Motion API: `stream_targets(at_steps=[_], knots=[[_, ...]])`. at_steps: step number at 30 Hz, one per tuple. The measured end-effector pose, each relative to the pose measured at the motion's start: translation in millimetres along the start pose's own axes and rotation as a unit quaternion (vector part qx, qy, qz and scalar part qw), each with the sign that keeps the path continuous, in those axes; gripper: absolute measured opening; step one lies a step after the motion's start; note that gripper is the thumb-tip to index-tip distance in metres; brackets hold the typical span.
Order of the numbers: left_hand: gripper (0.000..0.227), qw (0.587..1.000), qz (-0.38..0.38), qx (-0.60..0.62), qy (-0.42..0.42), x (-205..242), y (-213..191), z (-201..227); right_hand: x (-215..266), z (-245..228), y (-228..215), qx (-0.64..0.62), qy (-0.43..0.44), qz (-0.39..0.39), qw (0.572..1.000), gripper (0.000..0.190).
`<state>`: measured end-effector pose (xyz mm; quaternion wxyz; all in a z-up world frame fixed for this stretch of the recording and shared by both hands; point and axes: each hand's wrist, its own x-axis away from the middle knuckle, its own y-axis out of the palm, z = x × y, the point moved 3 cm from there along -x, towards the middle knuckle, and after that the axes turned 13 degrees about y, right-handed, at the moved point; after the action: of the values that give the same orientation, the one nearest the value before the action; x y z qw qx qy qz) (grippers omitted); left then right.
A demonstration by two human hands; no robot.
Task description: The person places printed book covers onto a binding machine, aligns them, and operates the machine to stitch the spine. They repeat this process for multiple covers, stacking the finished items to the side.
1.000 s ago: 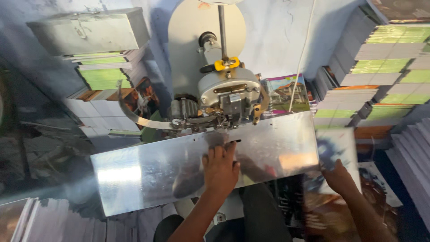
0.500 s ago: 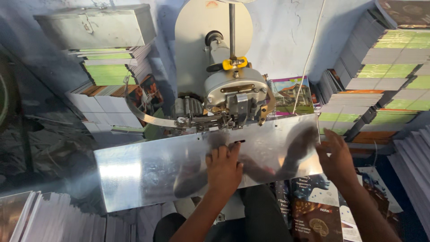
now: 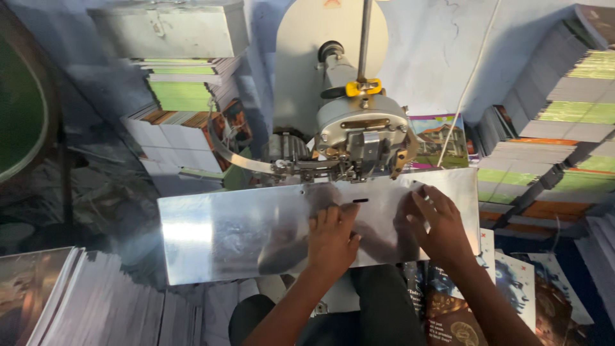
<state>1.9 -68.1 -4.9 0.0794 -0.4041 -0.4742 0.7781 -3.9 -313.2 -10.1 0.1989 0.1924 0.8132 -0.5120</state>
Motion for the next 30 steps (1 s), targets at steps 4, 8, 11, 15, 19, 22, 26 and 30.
stream_targets(at_steps=[4, 8, 11, 15, 19, 22, 26, 30], knots=[[0.06, 0.997, 0.018, 0.075, -0.015, 13, -3, -14, -1, -23, 10, 0.0, -0.005, -0.025, 1.0, 0.053], [0.048, 0.996, 0.078, 0.044, -0.017, 30, -18, -30, 2, -52, 20, -0.04, -0.043, -0.017, 0.998, 0.054], [0.053, 0.994, 0.084, 0.011, -0.07, 42, -35, -41, 3, -73, 29, -0.043, -0.077, -0.009, 0.996, 0.054], [0.055, 0.99, 0.082, -0.046, -0.103, 52, -55, -50, 2, -102, 37, -0.056, -0.125, 0.0, 0.991, 0.047], [0.058, 0.987, 0.12, -0.059, -0.087, 63, -63, -56, 2, -127, 43, -0.076, -0.145, -0.018, 0.986, 0.043], [0.059, 0.988, 0.112, -0.065, -0.088, 69, -64, -60, 3, -143, 53, -0.109, -0.154, -0.035, 0.981, 0.041], [0.053, 0.99, 0.106, -0.05, -0.083, 79, -71, -65, -2, -164, 73, -0.109, -0.202, -0.033, 0.973, 0.047], [0.056, 0.99, 0.086, -0.056, -0.099, 99, -92, -83, -11, -181, 90, -0.067, -0.225, -0.051, 0.971, 0.051]])
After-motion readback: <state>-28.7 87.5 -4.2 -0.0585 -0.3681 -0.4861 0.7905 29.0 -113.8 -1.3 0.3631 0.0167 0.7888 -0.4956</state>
